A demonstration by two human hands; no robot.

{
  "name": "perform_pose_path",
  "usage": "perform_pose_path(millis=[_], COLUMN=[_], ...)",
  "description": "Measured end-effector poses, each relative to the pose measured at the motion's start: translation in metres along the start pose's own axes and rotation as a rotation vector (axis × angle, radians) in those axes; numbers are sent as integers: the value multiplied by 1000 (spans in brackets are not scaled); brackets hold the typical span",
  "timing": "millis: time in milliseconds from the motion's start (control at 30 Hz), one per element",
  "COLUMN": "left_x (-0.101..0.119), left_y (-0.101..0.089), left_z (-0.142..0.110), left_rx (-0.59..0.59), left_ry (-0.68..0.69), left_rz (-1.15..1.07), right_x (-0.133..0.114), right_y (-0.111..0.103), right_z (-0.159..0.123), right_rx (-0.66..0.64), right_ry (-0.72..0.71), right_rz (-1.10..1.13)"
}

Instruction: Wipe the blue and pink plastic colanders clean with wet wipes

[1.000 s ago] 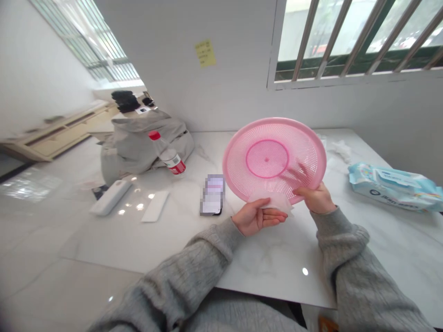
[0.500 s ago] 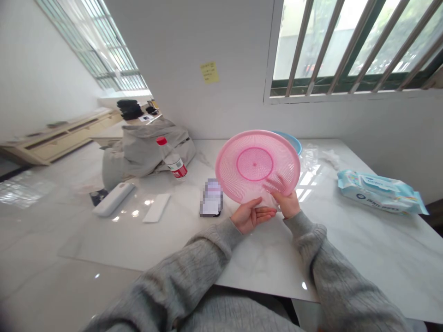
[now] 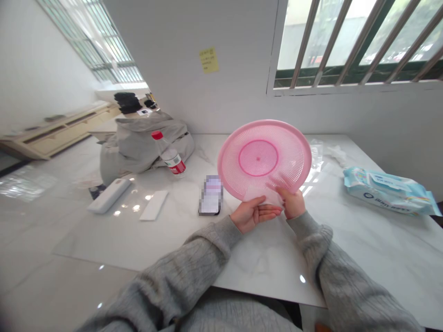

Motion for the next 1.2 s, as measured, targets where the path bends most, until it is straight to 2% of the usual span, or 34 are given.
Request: perform_pose_path(millis=[100, 167, 300, 367, 433, 500, 567, 667, 767, 933, 1067, 1133, 1200], left_x=[-1, 0, 3, 5, 6, 5, 3, 1, -1, 5, 9, 8, 6], left_y=[3, 4, 2, 0, -1, -1, -1, -1, -2, -4, -5, -4, -4], left_z=[0, 0, -2, -2, -3, -3, -2, -1, 0, -1, -3, -3, -2], left_rx=[15, 25, 34, 24, -3, -17, -4, 23, 33, -2, -35, -33, -24], left_ry=[19, 13, -12, -22, -38, -51, -29, 26, 31, -9, -17, -14, -5], left_rz=[0, -7, -34, -13, 27, 52, 47, 18, 3, 17, 87, 107, 101], right_x=[0, -2, -2, -3, -5, -6, -4, 2, 9, 9, -14, -22, -21], right_y=[14, 17, 2, -11, -23, -29, -25, -7, 3, -14, -28, -28, -24], right_z=[-12, -15, -8, 3, 12, 16, 14, 2, -5, 5, 13, 13, 10], right_rx=[-65, -43, 107, 152, 123, 88, 54, -12, 37, 39, -34, -38, -16], right_ry=[5, 44, 201, 160, 72, 44, 88, 175, 150, 240, 105, 28, 12], right_rz=[-187, -210, -92, 5, 65, 86, 124, 140, 81, 62, 95, 50, 25])
Point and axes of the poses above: each hand's wrist, its own z-axis towards the middle knuckle, its own y-axis out of the palm, x = y × z, the point moved 3 cm from there along z, towards the middle knuckle, and after that the axes turned 7 degrees about z, right-handed, at the moved point
